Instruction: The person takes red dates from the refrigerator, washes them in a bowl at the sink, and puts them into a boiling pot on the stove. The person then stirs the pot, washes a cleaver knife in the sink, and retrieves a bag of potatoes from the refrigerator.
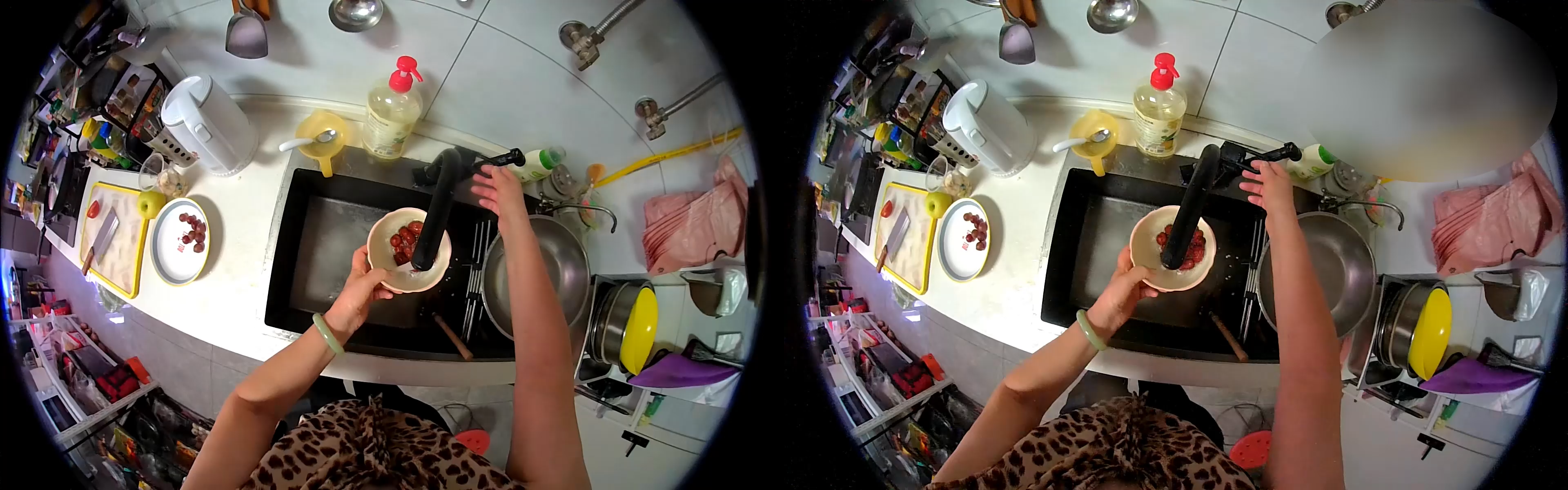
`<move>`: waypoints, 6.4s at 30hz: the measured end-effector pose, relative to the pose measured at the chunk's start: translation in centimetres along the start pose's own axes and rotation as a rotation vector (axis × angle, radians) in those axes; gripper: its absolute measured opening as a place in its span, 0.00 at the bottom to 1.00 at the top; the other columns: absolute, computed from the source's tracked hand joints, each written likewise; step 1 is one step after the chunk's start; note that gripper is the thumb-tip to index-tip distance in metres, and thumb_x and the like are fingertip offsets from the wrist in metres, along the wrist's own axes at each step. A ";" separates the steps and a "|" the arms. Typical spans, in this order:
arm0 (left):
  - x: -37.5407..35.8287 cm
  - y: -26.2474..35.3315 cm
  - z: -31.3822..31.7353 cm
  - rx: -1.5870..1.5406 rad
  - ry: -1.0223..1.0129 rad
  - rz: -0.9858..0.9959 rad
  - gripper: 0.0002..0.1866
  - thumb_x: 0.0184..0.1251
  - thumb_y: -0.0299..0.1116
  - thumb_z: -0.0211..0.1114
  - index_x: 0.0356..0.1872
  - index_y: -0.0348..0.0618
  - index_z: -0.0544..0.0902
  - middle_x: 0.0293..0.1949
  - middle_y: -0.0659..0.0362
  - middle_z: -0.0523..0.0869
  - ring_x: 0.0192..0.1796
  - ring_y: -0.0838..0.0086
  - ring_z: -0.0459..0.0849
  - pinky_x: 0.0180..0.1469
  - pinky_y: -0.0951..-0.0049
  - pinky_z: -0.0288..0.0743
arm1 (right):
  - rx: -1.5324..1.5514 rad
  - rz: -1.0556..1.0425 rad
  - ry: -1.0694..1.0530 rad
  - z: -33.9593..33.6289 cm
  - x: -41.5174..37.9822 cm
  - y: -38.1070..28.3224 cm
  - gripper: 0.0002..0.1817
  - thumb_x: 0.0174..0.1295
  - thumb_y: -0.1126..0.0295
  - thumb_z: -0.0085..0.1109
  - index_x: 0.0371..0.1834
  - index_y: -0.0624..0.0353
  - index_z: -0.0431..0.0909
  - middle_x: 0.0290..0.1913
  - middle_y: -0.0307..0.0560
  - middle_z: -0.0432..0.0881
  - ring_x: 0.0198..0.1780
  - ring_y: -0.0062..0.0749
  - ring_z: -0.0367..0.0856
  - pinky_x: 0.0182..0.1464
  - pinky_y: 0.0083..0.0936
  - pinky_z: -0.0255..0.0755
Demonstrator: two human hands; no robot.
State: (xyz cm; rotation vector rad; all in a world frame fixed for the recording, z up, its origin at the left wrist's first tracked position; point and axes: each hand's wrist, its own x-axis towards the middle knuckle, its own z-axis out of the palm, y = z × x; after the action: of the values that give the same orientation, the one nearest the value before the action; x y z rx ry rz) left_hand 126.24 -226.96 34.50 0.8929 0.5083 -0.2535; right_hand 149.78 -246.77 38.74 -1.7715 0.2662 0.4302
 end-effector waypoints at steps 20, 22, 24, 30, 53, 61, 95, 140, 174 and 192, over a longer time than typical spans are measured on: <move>-2.1 -0.6 0.6 -0.073 -0.180 -0.162 0.35 0.62 0.32 0.59 0.69 0.45 0.54 0.50 0.54 0.79 0.37 0.74 0.87 0.40 0.82 0.81 | -0.071 -0.026 0.016 0.1 0.2 0.2 0.19 0.74 0.56 0.40 0.56 0.54 0.74 0.46 0.44 0.85 0.36 0.24 0.84 0.37 0.25 0.71; -1.3 -0.7 0.8 -0.055 -0.183 -0.177 0.35 0.61 0.31 0.60 0.68 0.45 0.54 0.50 0.53 0.79 0.37 0.74 0.87 0.39 0.82 0.82 | -0.071 -0.035 0.015 0.0 0.2 0.4 0.19 0.74 0.56 0.40 0.55 0.54 0.75 0.46 0.44 0.85 0.35 0.24 0.84 0.37 0.24 0.71; -0.9 -0.4 1.0 -0.037 -0.181 -0.194 0.35 0.60 0.31 0.61 0.68 0.44 0.55 0.49 0.52 0.79 0.36 0.74 0.87 0.38 0.82 0.83 | -0.062 -0.053 0.008 -0.1 0.4 0.7 0.18 0.74 0.56 0.40 0.55 0.54 0.75 0.45 0.44 0.86 0.35 0.24 0.84 0.36 0.23 0.71; -0.7 -0.5 0.4 0.027 -0.203 -0.242 0.36 0.59 0.30 0.63 0.66 0.42 0.55 0.47 0.50 0.80 0.34 0.72 0.88 0.36 0.82 0.84 | -0.058 -0.071 0.012 0.0 0.5 0.8 0.18 0.74 0.56 0.40 0.54 0.54 0.75 0.44 0.44 0.86 0.33 0.24 0.84 0.34 0.23 0.71; -2.8 1.9 -0.5 0.093 -0.146 -0.093 0.35 0.58 0.28 0.61 0.67 0.42 0.57 0.56 0.53 0.73 0.47 0.77 0.82 0.42 0.82 0.81 | -0.085 -0.046 -0.019 0.0 0.4 0.9 0.20 0.75 0.54 0.39 0.58 0.53 0.73 0.46 0.44 0.85 0.38 0.26 0.82 0.41 0.26 0.71; -1.8 2.6 -0.6 0.086 -0.105 -0.048 0.34 0.60 0.29 0.61 0.67 0.45 0.57 0.56 0.56 0.73 0.47 0.79 0.81 0.42 0.82 0.80 | -0.085 -0.048 -0.005 0.0 0.4 0.9 0.20 0.75 0.53 0.39 0.58 0.53 0.73 0.46 0.44 0.85 0.39 0.27 0.82 0.42 0.26 0.71; -7.2 -1.6 -4.4 0.056 -0.077 0.022 0.31 0.65 0.35 0.59 0.66 0.43 0.58 0.44 0.58 0.78 0.35 0.83 0.80 0.37 0.84 0.74 | -0.776 -0.753 -0.414 9.9 -19.7 6.0 0.20 0.60 0.71 0.59 0.57 0.54 0.75 0.62 0.47 0.70 0.62 0.46 0.72 0.61 0.36 0.70; -5.7 -2.8 -6.0 0.016 -0.034 -0.013 0.29 0.66 0.36 0.60 0.65 0.46 0.60 0.40 0.60 0.79 0.32 0.83 0.79 0.34 0.84 0.74 | -0.802 -0.392 -0.607 12.5 -19.3 9.2 0.16 0.64 0.68 0.55 0.54 0.59 0.75 0.54 0.54 0.76 0.55 0.50 0.77 0.56 0.36 0.71; -0.5 -0.2 -1.7 1.744 0.260 -0.018 0.35 0.59 0.58 0.61 0.61 0.46 0.68 0.49 0.36 0.79 0.45 0.45 0.85 0.45 0.57 0.82 | 0.927 0.587 -0.194 18.1 -16.1 17.9 0.20 0.75 0.57 0.40 0.64 0.50 0.70 0.59 0.41 0.77 0.59 0.33 0.76 0.60 0.33 0.71; 1.3 -0.1 -2.9 0.132 -0.188 0.030 0.32 0.69 0.42 0.57 0.68 0.41 0.56 0.58 0.50 0.72 0.52 0.71 0.83 0.41 0.78 0.86 | 0.352 -0.183 0.202 1.3 -7.1 4.9 0.15 0.65 0.63 0.58 0.52 0.57 0.77 0.54 0.47 0.80 0.51 0.32 0.79 0.50 0.29 0.72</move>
State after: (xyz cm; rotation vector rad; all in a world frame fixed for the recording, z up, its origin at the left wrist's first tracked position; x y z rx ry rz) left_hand 126.41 -224.72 32.28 0.9928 0.3064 -0.3428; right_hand 141.25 -246.98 37.18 -1.4769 0.2990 0.0652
